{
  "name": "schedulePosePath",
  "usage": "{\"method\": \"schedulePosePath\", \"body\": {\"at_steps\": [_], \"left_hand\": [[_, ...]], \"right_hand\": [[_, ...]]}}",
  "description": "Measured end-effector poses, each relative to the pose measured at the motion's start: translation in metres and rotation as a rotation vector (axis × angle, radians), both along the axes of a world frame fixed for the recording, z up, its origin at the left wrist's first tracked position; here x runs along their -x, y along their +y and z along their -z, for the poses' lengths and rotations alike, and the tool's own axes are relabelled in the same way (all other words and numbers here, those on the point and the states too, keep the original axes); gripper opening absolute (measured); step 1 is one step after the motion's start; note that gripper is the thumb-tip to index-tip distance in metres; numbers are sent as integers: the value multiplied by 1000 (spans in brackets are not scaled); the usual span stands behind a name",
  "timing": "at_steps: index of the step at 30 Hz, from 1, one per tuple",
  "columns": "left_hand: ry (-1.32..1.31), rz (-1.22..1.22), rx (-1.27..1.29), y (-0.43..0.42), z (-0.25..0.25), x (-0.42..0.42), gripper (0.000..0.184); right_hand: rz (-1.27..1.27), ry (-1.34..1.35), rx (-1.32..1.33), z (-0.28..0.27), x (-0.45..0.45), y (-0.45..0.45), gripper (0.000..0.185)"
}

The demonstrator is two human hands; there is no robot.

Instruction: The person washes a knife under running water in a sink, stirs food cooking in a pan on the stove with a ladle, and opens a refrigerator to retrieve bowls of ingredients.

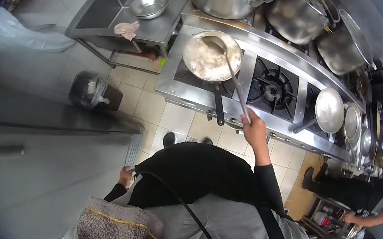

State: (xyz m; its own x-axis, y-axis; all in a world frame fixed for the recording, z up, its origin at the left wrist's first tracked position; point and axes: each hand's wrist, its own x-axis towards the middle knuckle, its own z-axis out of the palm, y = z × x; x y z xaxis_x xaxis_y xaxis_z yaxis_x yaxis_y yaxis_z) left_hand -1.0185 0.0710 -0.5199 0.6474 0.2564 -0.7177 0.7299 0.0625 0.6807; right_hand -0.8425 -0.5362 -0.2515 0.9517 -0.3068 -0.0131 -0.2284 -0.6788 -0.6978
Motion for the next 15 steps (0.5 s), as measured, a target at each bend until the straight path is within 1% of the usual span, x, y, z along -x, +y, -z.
{"method": "schedulePosePath", "body": {"at_steps": [2, 3, 4, 6, 7, 9, 10, 12, 14, 15], "left_hand": [[-44, -17, 126, 19, 30, -23, 47], [-103, 6, 122, 24, 48, -40, 48], [-161, 27, 119, 27, 64, -57, 49], [-298, 276, -69, 29, 71, -81, 51], [-377, 506, -255, 32, 69, -93, 53], [-544, 835, -493, 38, 68, -111, 57], [-632, 932, -540, 45, 75, -120, 58], [-616, 923, -463, 50, 80, -124, 60], [-397, 690, -235, 48, 78, -124, 62], [-293, 545, -138, 43, 68, -125, 62]], "right_hand": [[-5, 97, -125, -5, 19, 13, 34], [-9, 146, -186, -9, 28, 21, 35], [-15, 114, -177, -16, 37, 30, 37], [11, 136, -170, -23, 51, 41, 37], [23, 145, -169, -25, 56, 45, 37], [31, 171, -125, -19, 62, 41, 37], [33, 169, -94, -15, 64, 38, 37], [66, 195, -31, -19, 65, 36, 37], [80, 137, 40, -11, 66, 27, 37], [86, 107, 74, -9, 64, 23, 37]]}}
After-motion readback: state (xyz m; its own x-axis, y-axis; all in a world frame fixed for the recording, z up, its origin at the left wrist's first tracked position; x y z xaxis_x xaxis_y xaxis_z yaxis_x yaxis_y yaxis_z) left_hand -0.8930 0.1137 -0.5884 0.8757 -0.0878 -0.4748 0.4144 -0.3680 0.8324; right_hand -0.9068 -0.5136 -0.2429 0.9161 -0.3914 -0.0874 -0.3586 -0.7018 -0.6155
